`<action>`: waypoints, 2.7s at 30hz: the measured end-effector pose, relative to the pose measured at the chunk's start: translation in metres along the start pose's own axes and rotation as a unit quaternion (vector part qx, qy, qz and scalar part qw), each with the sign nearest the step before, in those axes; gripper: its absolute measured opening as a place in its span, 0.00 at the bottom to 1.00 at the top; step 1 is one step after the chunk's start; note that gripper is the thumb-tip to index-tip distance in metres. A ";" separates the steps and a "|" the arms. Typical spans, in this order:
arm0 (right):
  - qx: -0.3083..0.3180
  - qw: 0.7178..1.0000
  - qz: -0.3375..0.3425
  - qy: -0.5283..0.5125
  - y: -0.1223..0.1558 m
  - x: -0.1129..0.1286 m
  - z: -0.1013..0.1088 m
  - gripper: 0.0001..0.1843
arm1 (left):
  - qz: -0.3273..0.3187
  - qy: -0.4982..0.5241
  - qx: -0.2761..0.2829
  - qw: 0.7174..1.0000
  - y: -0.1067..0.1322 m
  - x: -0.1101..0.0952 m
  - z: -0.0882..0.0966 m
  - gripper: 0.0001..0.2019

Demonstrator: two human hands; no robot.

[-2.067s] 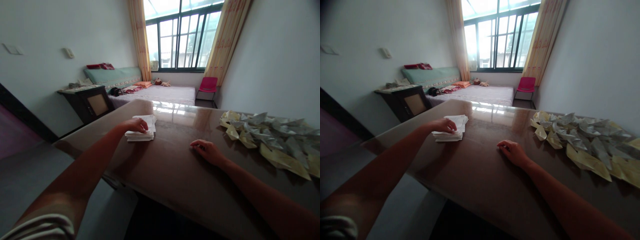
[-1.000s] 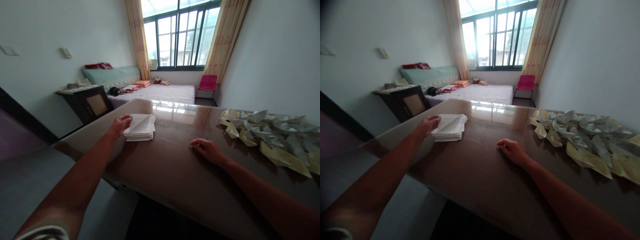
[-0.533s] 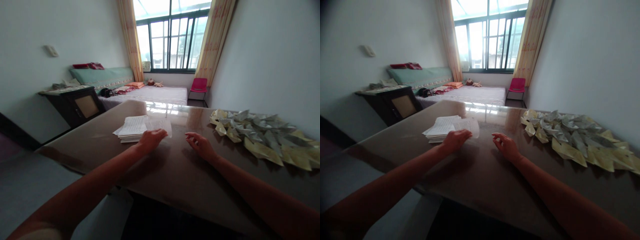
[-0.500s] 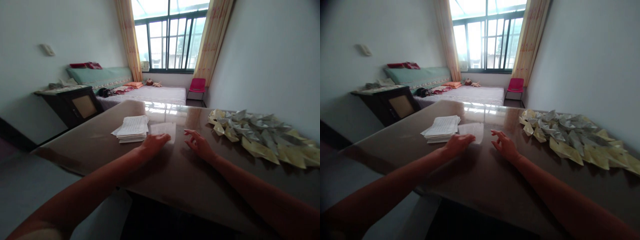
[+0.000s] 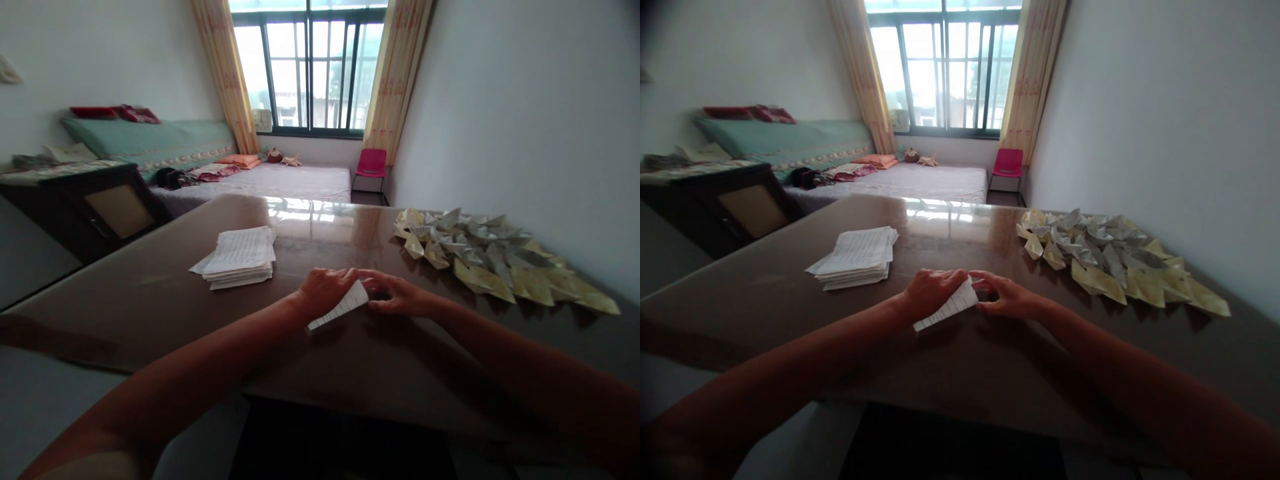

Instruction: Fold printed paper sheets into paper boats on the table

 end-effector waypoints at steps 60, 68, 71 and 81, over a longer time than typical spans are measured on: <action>-0.224 0.923 -0.167 0.264 0.027 -0.042 0.051 0.14 | 0.075 0.053 0.116 0.989 -0.017 0.052 -0.070 0.16; -0.227 0.915 -0.203 0.266 0.027 -0.047 0.054 0.14 | 0.101 0.033 0.150 0.983 -0.021 0.054 -0.069 0.17; -0.227 0.907 -0.216 0.282 0.026 -0.047 0.055 0.14 | 0.100 0.006 0.152 0.983 -0.022 0.052 -0.071 0.16; -0.225 0.882 -0.237 0.339 0.024 -0.041 0.054 0.14 | -0.059 -0.069 0.028 0.996 -0.030 0.016 -0.040 0.16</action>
Point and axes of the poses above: each hand's wrist, its own y-axis away from the middle knuckle, its own z-axis out of the back of the hand, x = y × z, the point moved 9 cm from there along -y, towards the middle knuckle, and after that the axes turned 11 degrees about -z, right-handed, at the moved point
